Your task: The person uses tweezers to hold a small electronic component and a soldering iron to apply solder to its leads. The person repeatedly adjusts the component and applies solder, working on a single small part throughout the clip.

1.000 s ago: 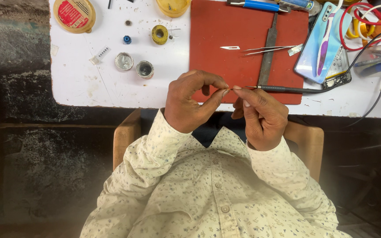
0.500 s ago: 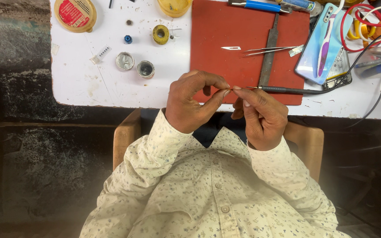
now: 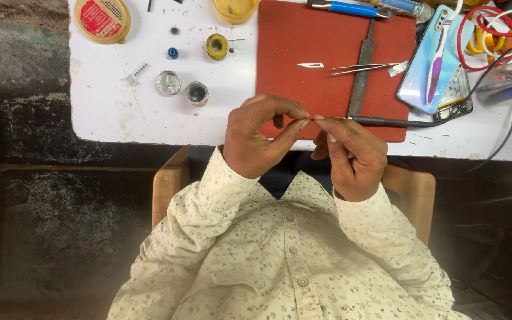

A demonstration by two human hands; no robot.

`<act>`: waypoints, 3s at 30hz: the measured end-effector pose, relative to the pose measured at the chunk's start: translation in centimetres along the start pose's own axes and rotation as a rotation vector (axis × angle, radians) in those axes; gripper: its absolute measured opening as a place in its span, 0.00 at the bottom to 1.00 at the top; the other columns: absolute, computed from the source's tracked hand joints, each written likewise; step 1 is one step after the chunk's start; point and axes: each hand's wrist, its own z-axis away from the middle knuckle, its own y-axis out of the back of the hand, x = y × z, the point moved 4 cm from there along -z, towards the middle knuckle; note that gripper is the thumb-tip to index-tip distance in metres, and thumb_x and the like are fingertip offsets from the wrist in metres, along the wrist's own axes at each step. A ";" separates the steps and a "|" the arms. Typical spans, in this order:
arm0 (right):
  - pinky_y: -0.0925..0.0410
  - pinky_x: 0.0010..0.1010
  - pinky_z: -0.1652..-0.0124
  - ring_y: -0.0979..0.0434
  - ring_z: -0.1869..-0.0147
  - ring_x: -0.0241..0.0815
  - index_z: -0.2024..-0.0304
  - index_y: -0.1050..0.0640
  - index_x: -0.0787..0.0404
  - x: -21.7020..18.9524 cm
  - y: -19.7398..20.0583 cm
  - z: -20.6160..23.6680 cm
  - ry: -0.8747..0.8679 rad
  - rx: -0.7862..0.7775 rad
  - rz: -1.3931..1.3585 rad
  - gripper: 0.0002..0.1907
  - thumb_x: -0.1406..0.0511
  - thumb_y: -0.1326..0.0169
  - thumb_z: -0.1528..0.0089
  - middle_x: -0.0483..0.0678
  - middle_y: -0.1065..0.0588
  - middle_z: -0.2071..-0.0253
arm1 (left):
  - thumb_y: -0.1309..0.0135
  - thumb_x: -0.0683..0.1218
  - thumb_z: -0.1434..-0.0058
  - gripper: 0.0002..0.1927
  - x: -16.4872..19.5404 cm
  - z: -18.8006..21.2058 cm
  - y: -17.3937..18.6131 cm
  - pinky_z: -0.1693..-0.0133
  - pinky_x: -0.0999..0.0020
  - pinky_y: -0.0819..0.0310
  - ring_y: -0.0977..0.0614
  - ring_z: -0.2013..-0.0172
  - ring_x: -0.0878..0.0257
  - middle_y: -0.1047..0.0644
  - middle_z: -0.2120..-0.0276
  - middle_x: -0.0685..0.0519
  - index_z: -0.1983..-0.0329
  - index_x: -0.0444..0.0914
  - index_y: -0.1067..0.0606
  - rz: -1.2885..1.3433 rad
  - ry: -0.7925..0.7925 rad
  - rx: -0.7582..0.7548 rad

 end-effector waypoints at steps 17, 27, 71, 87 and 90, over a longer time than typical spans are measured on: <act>0.31 0.29 0.72 0.26 0.74 0.40 0.43 0.24 0.71 4.0 1.2 0.6 -0.557 0.057 -0.908 0.13 0.71 0.54 0.27 0.55 0.23 0.67 | 0.36 0.37 0.39 0.07 -0.2 -0.1 0.0 0.63 0.72 0.23 0.20 0.67 0.66 0.16 0.61 0.56 0.60 0.39 0.22 -0.027 0.015 0.012; 0.33 0.24 0.75 0.28 0.76 0.36 0.44 0.23 0.72 4.6 1.5 0.3 -0.665 0.086 -1.048 0.13 0.71 0.54 0.28 0.52 0.24 0.68 | 0.36 0.37 0.39 0.07 -1.3 -0.3 -0.1 0.63 0.72 0.24 0.21 0.66 0.66 0.16 0.61 0.56 0.61 0.39 0.22 -0.012 0.036 0.017; 0.40 0.24 0.75 0.32 0.76 0.30 0.53 0.19 0.70 0.9 -0.6 5.3 -0.042 0.189 0.538 0.11 0.78 0.37 0.38 0.47 0.28 0.73 | 0.35 0.36 0.36 0.06 -4.8 -0.7 0.0 0.69 0.78 0.28 0.24 0.71 0.73 0.17 0.63 0.54 0.60 0.36 0.22 0.013 0.141 -0.001; 0.33 0.24 0.75 0.28 0.77 0.36 0.41 0.27 0.74 5.7 0.5 7.6 -0.745 0.208 -1.291 0.16 0.71 0.55 0.28 0.53 0.24 0.67 | 0.35 0.38 0.37 0.07 -5.8 -0.5 0.2 0.66 0.80 0.28 0.23 0.68 0.75 0.18 0.65 0.56 0.60 0.37 0.23 0.062 0.264 -0.021; 0.34 0.24 0.76 0.27 0.76 0.37 0.43 0.26 0.74 4.9 0.5 7.0 -0.685 0.212 -1.150 0.14 0.72 0.54 0.28 0.54 0.24 0.67 | 0.34 0.38 0.37 0.07 -5.7 -0.6 0.4 0.66 0.79 0.29 0.23 0.68 0.75 0.17 0.65 0.56 0.61 0.37 0.23 0.062 0.256 -0.019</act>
